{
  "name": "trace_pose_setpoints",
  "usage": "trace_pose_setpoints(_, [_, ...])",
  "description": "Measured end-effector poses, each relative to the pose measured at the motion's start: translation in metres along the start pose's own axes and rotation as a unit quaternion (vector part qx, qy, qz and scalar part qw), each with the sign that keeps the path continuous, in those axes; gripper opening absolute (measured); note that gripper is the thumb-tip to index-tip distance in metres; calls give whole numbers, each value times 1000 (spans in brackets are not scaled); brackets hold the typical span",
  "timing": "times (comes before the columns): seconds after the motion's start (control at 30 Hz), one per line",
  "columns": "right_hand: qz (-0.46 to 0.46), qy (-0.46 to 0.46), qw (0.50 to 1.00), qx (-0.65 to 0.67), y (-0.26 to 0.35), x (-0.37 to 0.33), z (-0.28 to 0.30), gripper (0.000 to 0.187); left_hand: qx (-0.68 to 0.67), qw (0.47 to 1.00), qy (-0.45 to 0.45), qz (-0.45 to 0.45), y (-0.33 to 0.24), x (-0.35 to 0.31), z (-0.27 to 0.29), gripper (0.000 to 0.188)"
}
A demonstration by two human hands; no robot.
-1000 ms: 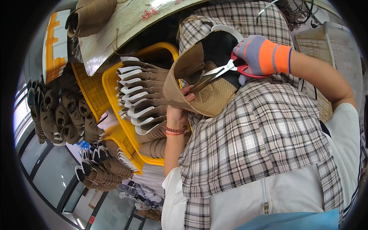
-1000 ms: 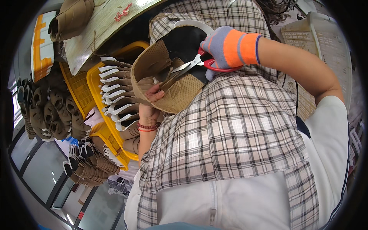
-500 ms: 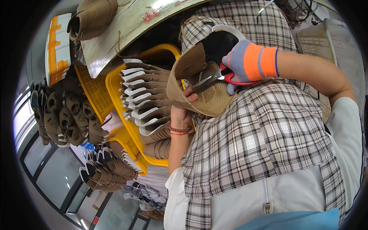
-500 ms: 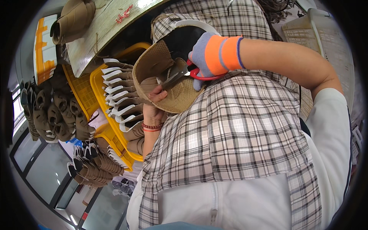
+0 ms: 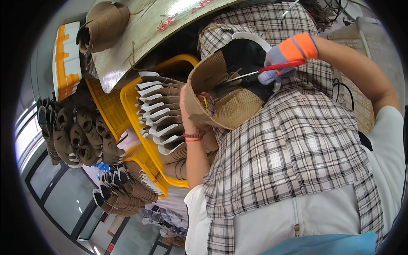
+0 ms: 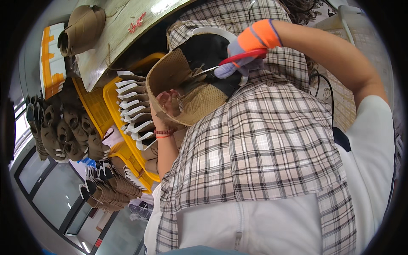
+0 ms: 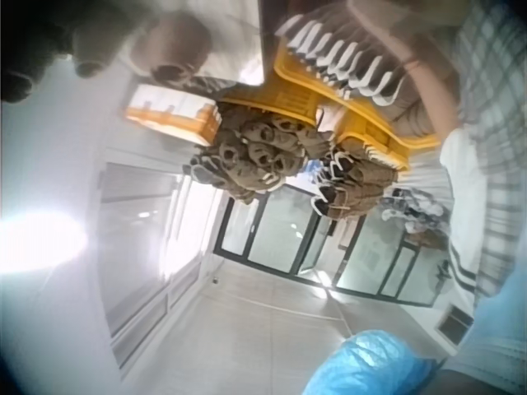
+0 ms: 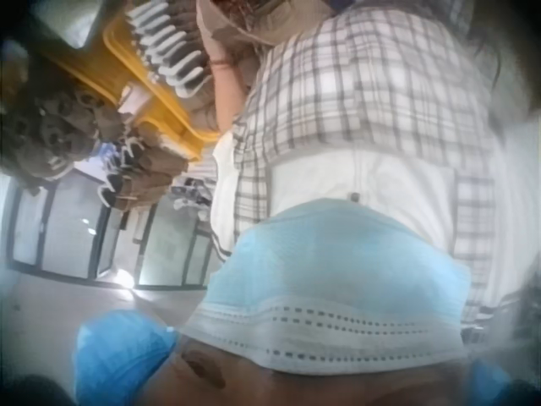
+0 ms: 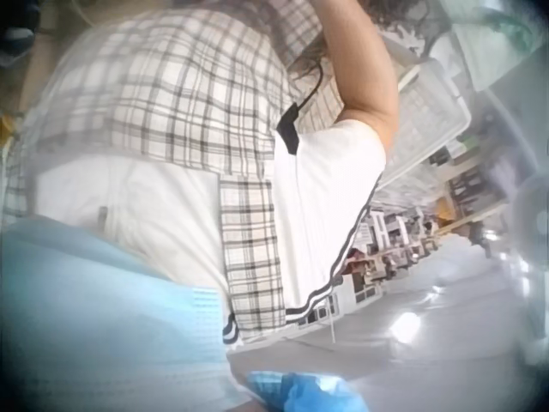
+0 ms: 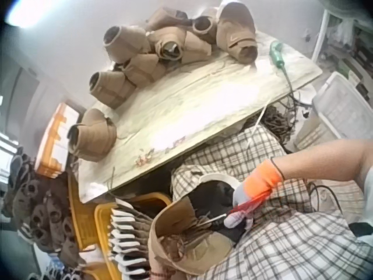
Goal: The person uses scissors to trim excess material from the inner lining of shoe uppers. They repeatedly pick up a shoe upper from a yellow crate, trim the lining, and place the finished piece on a nearby table.
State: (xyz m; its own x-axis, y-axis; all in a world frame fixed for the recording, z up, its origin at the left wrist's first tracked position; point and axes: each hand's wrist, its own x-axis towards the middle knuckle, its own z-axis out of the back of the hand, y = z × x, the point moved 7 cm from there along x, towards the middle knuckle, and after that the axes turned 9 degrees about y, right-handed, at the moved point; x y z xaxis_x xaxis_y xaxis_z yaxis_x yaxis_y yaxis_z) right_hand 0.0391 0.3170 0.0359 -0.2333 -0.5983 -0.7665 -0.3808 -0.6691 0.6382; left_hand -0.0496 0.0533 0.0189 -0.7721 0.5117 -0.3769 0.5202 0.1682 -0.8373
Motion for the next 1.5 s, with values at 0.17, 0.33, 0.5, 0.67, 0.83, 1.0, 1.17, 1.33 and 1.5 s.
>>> trace_pose_setpoints(0.17, [20, 92, 995, -33, 25, 23, 7, 84, -121, 990, 65, -39, 0, 14, -8, 18])
trace_pose_setpoints(0.33, [12, 108, 993, -55, 38, 32, 16, 89, -29, 997, 33, -60, 7, 25, 12, 17])
trace_pose_setpoints(0.5, [-9, 87, 995, -47, 43, 32, 19, 86, -99, 995, -5, -4, 16, 31, 20, 20])
trace_pose_setpoints(0.67, [43, 89, 994, -43, 47, 41, 21, 79, -97, 995, -23, 27, 18, 28, 29, 23])
trace_pose_setpoints(0.83, [-32, -40, 999, 2, 48, 25, 21, 66, -84, 996, 20, 21, 14, 32, 18, 26])
trace_pose_setpoints(1.0, [-7, 2, 1000, 23, 21, 16, -2, 64, -128, 977, 167, -37, 43, 44, 59, 37])
trace_pose_setpoints(1.17, [100, 160, 962, 199, -7, 24, -18, 92, -35, 997, 72, -10, 39, 55, 27, 44])
trace_pose_setpoints(1.33, [172, 197, 932, 251, -13, 22, -14, 94, -205, 973, 77, 69, 72, 64, 45, 47])
trace_pose_setpoints(1.5, [172, 159, 960, 153, -17, 29, 8, 84, -191, 976, 81, 62, 62, 55, 32, 49])
